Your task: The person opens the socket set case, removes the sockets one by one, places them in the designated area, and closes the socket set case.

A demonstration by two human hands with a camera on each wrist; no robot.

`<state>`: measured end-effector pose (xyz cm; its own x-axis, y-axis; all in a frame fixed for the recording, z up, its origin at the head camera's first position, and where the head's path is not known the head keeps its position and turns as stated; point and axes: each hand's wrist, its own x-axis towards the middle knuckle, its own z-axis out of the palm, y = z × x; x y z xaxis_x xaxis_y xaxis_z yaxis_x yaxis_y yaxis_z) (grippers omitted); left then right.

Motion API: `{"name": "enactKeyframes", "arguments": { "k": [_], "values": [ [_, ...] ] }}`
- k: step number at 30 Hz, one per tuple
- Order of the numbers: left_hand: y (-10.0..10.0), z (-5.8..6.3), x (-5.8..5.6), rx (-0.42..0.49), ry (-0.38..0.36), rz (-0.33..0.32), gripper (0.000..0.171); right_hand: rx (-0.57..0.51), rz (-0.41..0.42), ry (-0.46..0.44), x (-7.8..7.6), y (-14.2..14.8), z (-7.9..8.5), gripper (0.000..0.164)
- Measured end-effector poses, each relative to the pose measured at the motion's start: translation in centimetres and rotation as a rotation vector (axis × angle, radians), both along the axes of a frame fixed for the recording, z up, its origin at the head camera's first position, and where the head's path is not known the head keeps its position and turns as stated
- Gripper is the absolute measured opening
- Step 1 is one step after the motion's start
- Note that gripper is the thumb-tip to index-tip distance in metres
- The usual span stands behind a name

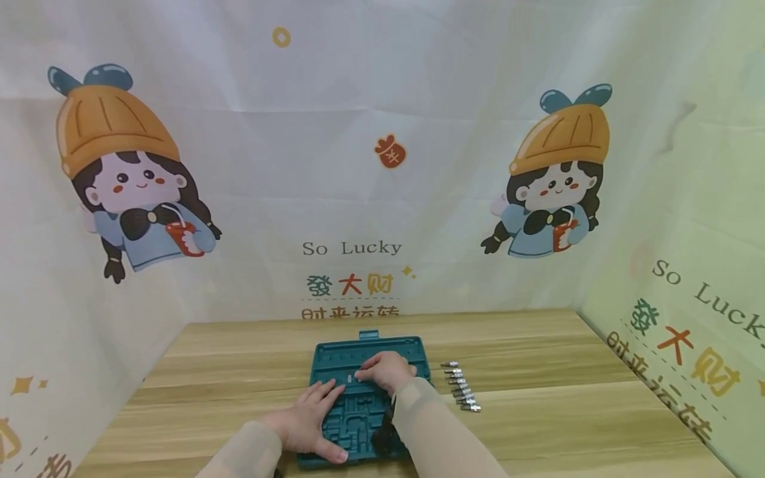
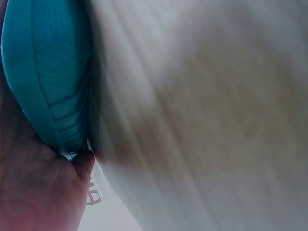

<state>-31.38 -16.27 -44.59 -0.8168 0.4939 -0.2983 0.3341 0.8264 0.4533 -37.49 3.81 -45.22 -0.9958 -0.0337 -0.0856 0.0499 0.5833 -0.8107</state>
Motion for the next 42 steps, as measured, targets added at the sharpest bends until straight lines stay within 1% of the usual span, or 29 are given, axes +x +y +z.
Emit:
{"name": "enactKeyframes", "arguments": {
  "k": [8,11,15,21,25,29,33,42],
  "values": [
    [-0.3,-1.2,-0.4,0.032,0.007,-0.019,0.114,0.094,-0.05,-0.043,0.7,-0.5,0.6,0.013],
    [-0.4,-1.4,-0.5,0.043,0.008,-0.019,0.114,0.119,-0.041,-0.045,1.1,-0.6,1.1,0.012],
    [-0.4,-1.5,-0.6,0.045,0.007,-0.015,0.115,0.114,-0.031,-0.052,1.4,-0.6,1.5,0.012],
    [-0.3,-1.4,-0.6,0.043,-0.006,-0.01,0.114,0.123,-0.027,-0.047,1.2,-0.6,1.3,0.011],
    [-0.1,-1.1,-0.5,0.049,-0.021,-0.012,0.114,0.13,-0.022,-0.05,1.2,-0.5,1.3,0.009],
    [-0.1,-0.8,-0.5,0.043,-0.025,-0.004,0.114,0.095,-0.025,-0.068,0.8,-0.6,1.3,0.007],
    [-0.2,-0.6,-0.5,0.043,-0.022,-0.011,0.114,0.088,-0.037,-0.079,0.6,-0.7,1.3,0.009],
    [-0.2,-0.8,-0.4,0.044,-0.014,-0.007,0.115,0.073,-0.063,-0.064,0.8,-0.8,1.2,0.01]
  ]
}}
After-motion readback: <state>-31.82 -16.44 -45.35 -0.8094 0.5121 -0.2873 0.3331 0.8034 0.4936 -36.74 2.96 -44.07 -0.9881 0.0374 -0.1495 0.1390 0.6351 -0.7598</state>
